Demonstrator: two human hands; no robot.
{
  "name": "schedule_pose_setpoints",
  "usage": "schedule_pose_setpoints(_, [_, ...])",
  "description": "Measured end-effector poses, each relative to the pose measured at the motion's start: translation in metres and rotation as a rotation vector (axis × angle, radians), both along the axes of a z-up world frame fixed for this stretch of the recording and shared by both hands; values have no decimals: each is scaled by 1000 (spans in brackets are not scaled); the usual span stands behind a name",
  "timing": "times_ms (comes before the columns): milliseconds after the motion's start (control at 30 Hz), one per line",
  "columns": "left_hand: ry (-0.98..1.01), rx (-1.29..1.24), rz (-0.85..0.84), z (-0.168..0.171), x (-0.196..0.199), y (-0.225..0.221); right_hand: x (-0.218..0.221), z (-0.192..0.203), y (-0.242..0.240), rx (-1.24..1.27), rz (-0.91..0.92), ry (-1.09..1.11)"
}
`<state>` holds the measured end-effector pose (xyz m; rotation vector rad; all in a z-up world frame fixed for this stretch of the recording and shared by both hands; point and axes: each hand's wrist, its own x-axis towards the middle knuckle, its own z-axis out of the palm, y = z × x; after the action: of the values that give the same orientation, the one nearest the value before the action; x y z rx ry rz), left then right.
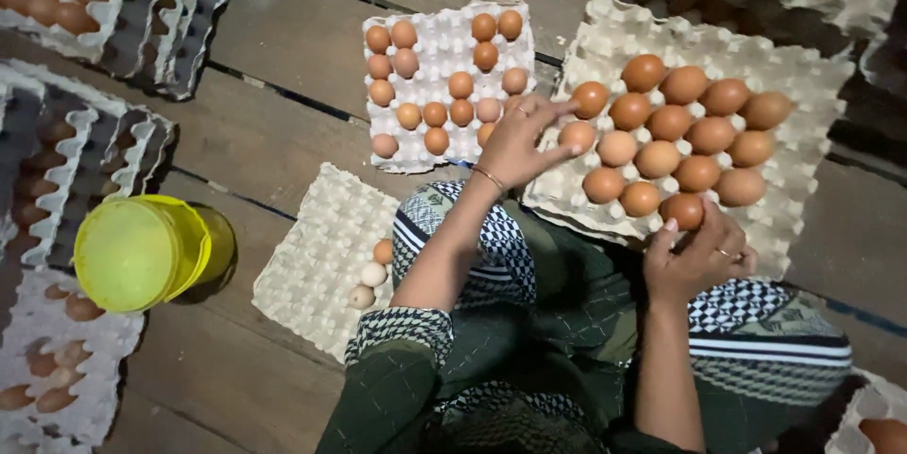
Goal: Sorting and packing eggs into cardboard trays on the floor.
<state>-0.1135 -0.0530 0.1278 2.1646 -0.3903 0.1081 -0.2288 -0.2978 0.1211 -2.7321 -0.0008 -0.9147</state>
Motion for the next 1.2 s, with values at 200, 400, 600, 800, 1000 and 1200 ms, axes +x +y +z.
schedule_pose_setpoints(200, [145,-477,417,-27,56,76,4,-1,5,-3,14,1])
schedule_pose_setpoints(400, [-62,48,890,-103,107,175,4,-8,3,4,-7,19])
schedule_pose_setpoints(600, [598,415,912,-120,109,213,9,-14,2,30,-35,21])
schedule_pose_setpoints(800, [672,390,834,-117,106,226,12,-14,6,42,-60,2])
schedule_pose_setpoints(1000, [257,125,616,-173,82,262,11,-12,7,-13,-50,-14])
schedule_pose_setpoints(1200, [171,-614,458,-157,51,260,12,-12,6,15,-42,-24])
